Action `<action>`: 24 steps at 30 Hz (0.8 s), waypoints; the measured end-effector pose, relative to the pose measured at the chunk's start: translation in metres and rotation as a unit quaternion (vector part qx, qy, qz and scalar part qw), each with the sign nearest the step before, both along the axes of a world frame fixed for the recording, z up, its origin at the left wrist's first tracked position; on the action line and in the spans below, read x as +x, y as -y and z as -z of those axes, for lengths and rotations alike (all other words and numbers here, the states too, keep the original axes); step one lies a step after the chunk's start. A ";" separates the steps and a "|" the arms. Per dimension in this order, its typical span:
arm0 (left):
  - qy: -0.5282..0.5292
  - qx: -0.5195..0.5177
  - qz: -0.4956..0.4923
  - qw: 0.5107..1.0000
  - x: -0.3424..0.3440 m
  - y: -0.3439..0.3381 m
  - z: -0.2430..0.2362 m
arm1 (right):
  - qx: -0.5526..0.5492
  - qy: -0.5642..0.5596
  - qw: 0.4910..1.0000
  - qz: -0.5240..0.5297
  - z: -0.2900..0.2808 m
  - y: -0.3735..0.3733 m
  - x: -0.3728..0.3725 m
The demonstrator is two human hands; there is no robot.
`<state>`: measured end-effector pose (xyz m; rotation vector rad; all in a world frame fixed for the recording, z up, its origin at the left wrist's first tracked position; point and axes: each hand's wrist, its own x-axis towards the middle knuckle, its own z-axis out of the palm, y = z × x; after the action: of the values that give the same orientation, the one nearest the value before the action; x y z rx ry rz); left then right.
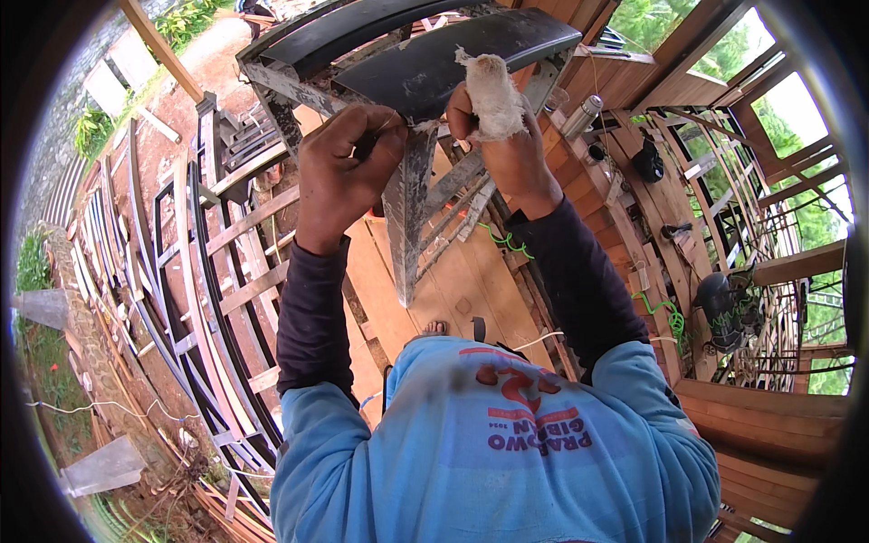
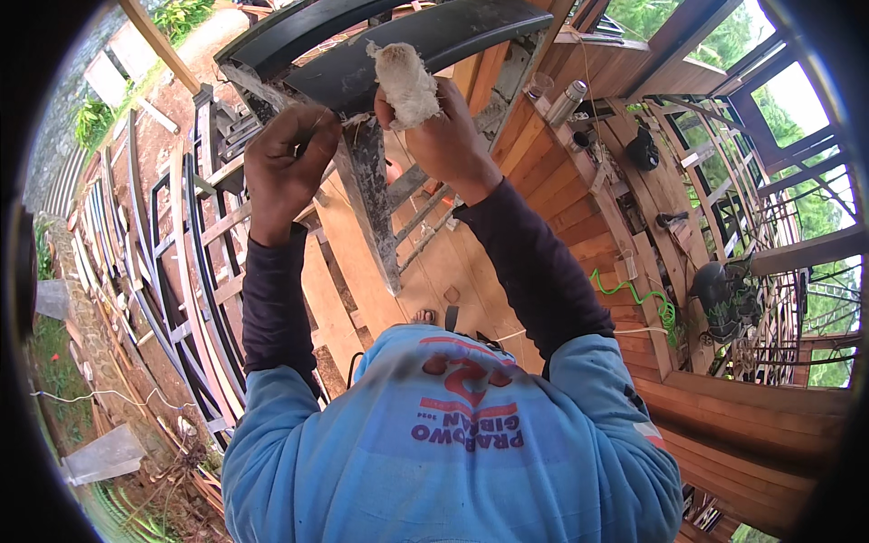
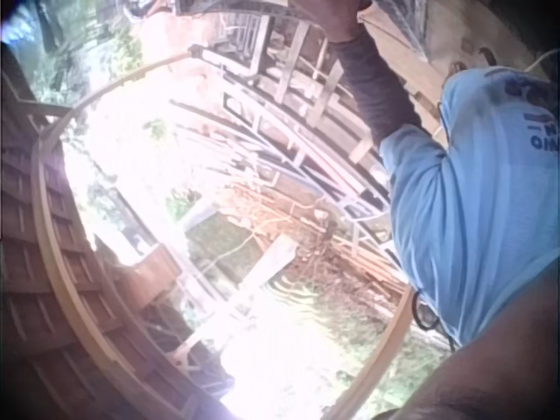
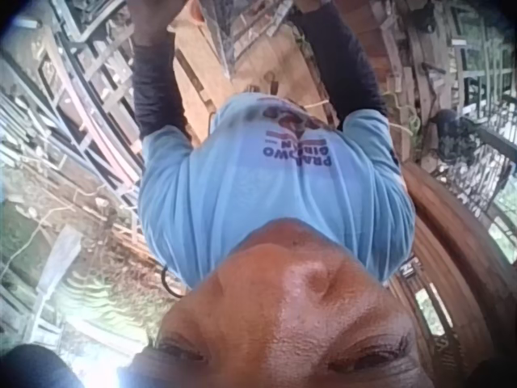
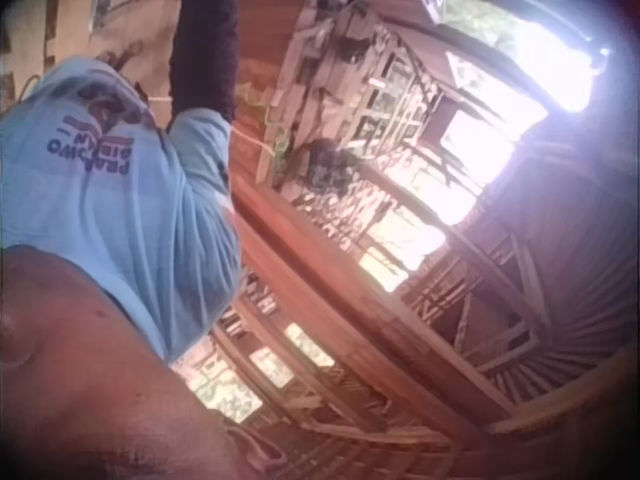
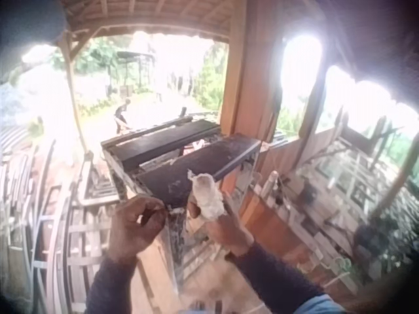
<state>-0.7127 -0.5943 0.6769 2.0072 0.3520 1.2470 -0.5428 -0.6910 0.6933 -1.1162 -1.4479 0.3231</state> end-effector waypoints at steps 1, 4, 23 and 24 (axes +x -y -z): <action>0.000 -0.009 0.001 1.000 0.001 0.000 0.001 | 0.001 -0.014 1.000 -0.004 0.002 -0.001 0.001; -0.021 -0.044 -0.006 0.999 0.000 0.003 0.002 | -0.006 -0.020 1.000 -0.002 0.012 -0.003 0.007; -0.057 -0.045 -0.043 0.996 0.000 0.009 -0.005 | 0.025 -0.011 1.000 0.014 0.012 -0.012 0.010; -0.044 -0.036 -0.039 0.998 0.000 0.009 -0.004 | 0.019 -0.011 1.000 0.018 0.019 -0.011 0.010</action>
<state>-0.7130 -0.6031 0.6807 2.0076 0.5146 1.1776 -0.5332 -0.6795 0.6745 -1.1034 -1.4071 0.2818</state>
